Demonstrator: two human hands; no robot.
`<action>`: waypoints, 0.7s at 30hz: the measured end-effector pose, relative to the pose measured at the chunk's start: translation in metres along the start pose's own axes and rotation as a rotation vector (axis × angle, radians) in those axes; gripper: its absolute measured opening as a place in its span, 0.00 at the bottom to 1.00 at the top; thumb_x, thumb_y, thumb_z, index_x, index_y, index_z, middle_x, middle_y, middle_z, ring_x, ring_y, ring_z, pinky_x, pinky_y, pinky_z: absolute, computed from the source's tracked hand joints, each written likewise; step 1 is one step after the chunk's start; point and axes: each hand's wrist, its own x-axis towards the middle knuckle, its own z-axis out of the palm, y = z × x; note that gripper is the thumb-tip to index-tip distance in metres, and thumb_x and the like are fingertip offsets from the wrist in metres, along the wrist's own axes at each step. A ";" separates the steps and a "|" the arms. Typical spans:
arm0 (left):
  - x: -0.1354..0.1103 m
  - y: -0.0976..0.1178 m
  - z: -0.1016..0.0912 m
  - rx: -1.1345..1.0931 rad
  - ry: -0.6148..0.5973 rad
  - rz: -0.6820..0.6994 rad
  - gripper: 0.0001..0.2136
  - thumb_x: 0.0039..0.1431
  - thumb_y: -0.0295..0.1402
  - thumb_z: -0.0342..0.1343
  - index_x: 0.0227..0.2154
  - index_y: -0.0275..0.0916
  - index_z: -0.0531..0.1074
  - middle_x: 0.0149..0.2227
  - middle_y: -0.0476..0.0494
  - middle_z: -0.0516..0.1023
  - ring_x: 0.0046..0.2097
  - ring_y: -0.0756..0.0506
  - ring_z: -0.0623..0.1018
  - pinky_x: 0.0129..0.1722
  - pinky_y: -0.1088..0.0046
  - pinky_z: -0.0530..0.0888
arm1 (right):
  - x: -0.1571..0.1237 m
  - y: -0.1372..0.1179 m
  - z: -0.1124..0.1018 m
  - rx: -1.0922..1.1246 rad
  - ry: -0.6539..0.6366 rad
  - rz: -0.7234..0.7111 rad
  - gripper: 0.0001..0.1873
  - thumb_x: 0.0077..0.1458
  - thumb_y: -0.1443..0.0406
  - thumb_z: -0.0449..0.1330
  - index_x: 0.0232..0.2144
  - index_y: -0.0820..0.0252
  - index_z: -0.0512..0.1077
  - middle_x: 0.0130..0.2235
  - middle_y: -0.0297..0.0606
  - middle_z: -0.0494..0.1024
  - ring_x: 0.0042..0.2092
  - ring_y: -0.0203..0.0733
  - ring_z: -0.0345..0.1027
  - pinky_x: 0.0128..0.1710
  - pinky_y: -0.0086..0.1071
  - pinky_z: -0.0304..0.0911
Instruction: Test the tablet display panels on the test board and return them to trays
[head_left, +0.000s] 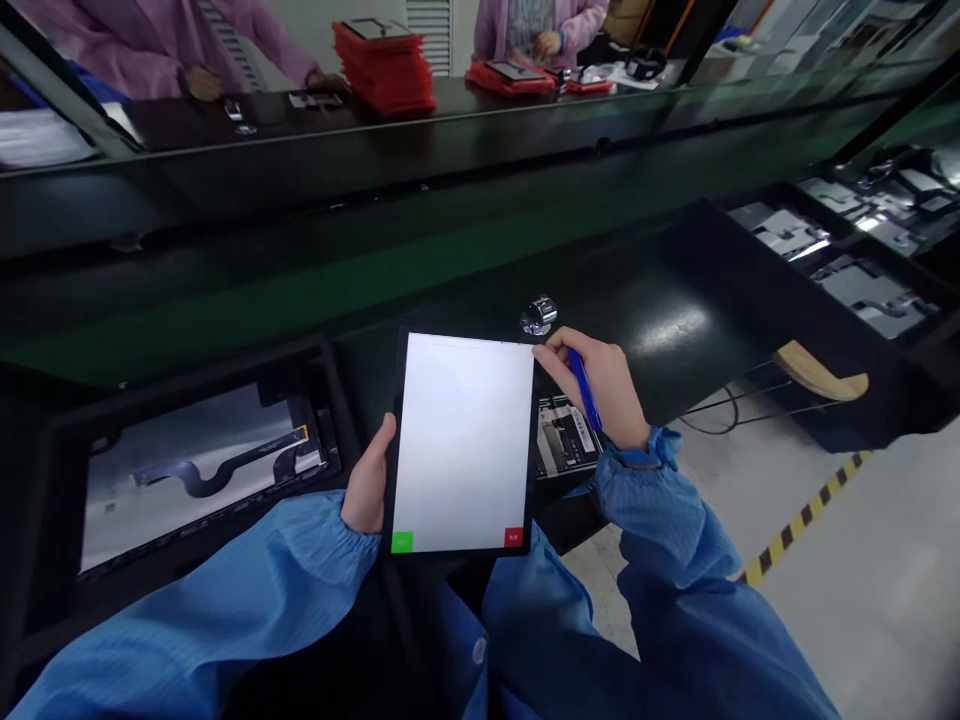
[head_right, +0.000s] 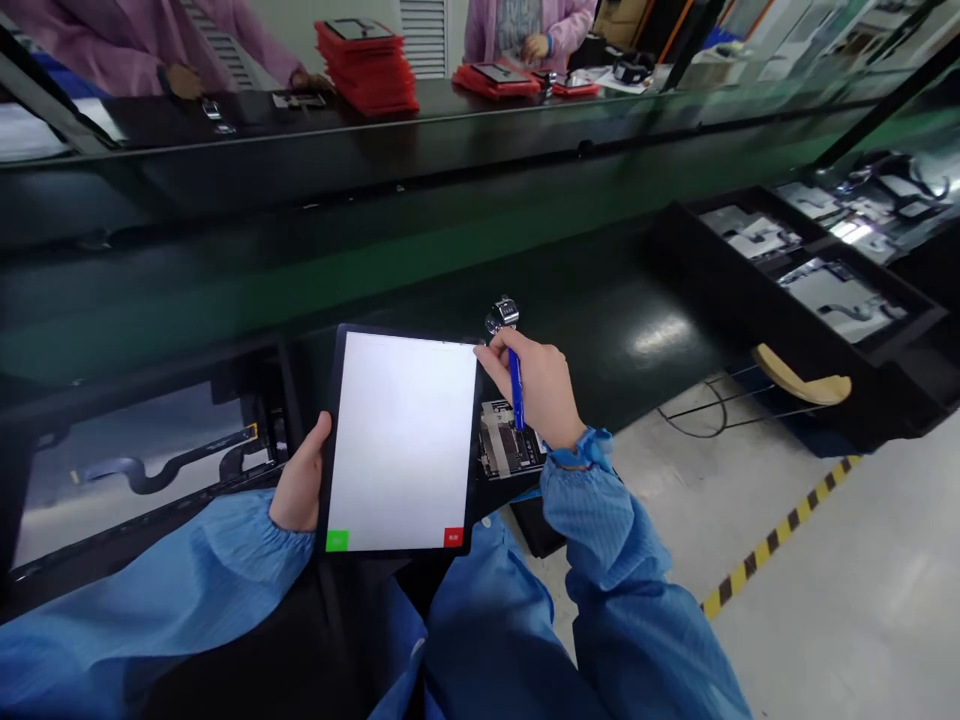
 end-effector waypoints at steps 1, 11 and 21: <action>0.001 0.000 0.000 -0.009 0.041 0.012 0.25 0.66 0.44 0.46 0.59 0.34 0.70 0.43 0.36 0.83 0.47 0.33 0.81 0.54 0.56 0.75 | 0.000 0.000 0.002 -0.014 0.022 -0.008 0.18 0.63 0.52 0.56 0.27 0.57 0.68 0.22 0.30 0.70 0.23 0.34 0.65 0.27 0.30 0.59; 0.008 0.006 0.000 -0.060 0.149 -0.038 0.21 0.63 0.44 0.49 0.46 0.35 0.79 0.41 0.37 0.84 0.51 0.33 0.80 0.53 0.57 0.76 | -0.028 -0.030 -0.018 -0.021 0.082 -0.669 0.07 0.62 0.63 0.60 0.30 0.52 0.69 0.25 0.32 0.75 0.26 0.35 0.68 0.25 0.28 0.67; 0.013 0.009 -0.003 -0.053 0.167 0.168 0.12 0.55 0.34 0.51 0.34 0.43 0.80 0.37 0.49 0.84 0.57 0.34 0.75 0.54 0.60 0.77 | -0.047 -0.009 -0.024 0.041 0.169 -0.582 0.05 0.59 0.64 0.63 0.32 0.52 0.69 0.28 0.34 0.79 0.25 0.34 0.69 0.21 0.28 0.66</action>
